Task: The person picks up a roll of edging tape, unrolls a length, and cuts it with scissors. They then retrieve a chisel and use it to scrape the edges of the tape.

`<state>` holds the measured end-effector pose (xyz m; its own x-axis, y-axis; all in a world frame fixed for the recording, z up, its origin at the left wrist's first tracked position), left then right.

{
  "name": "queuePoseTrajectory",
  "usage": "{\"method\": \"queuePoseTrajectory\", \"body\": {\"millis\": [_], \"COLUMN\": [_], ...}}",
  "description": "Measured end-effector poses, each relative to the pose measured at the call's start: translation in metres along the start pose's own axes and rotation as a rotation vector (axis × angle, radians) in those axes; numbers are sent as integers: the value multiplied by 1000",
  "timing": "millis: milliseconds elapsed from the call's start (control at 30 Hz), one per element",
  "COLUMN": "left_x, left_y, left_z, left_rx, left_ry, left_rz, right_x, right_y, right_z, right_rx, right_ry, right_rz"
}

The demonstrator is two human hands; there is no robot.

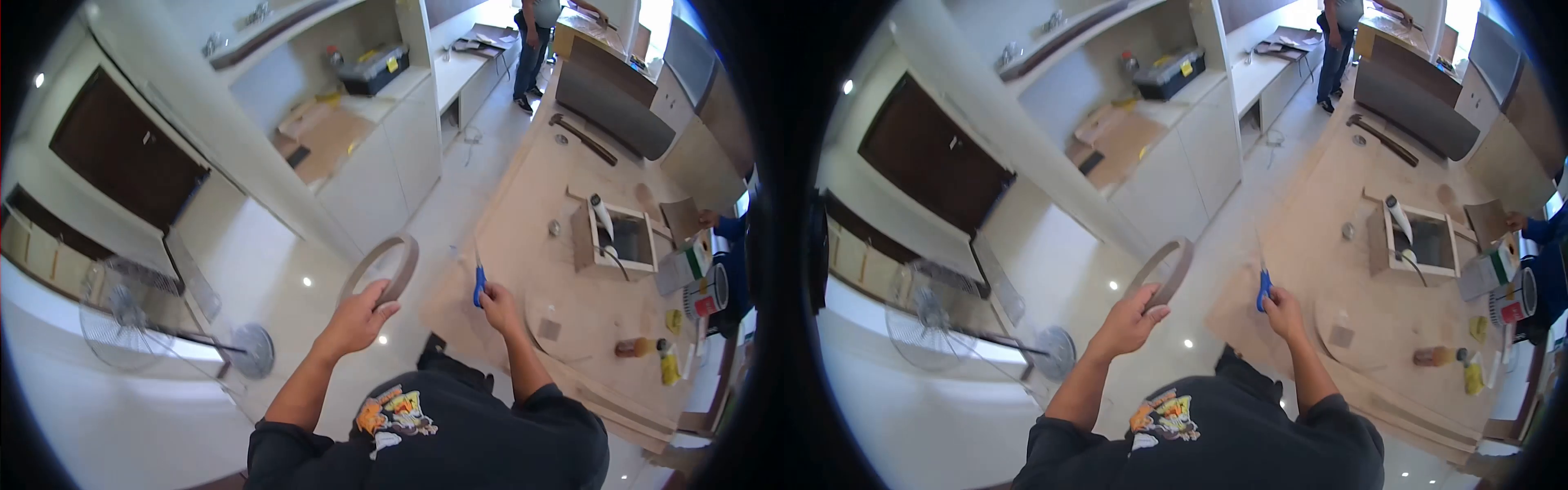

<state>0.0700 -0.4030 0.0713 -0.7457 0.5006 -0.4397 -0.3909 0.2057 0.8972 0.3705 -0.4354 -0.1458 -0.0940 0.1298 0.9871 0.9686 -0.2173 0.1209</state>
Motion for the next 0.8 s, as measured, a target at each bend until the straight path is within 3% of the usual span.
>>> {"method": "queuePoseTrajectory", "body": {"millis": [133,200,367,500,567,667,800], "left_x": [2,-3,-17,-29,-36,-3,50], "left_y": [58,89,164,246,291,338,374], "left_z": [73,108,225,329,362,441,534], "left_rx": [80,-28,-474,-617,-576,-663,-613], "left_ry": [-70,-245,-630,-612,-401,-258,32], "left_rz": [149,300,544,577,626,638,685], "right_x": [-8,-9,-23,-14,-17,-34,0], "right_y": [-23,-29,-13,-4,-4,-1,-13], "right_z": [28,35,34,13,-1,-17,-32], "right_rx": [-247,-298,-337,-511,-639,-803,-967], "right_ry": [6,-16,-30,-47,-48,-4,-55], "right_rz": [161,278,92,46,161,364,384]}}
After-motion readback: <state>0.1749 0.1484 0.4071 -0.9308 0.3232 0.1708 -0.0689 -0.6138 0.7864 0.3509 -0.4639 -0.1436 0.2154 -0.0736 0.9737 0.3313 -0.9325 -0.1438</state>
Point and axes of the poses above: each hand's wrist, its own z-axis towards the middle knuckle, its own y-axis out of the back of the hand, x = y × z, the point moved 3 cm from there along z, towards the middle knuckle, and after that the axes turned 15 degrees about z, right-handed, at the moved point
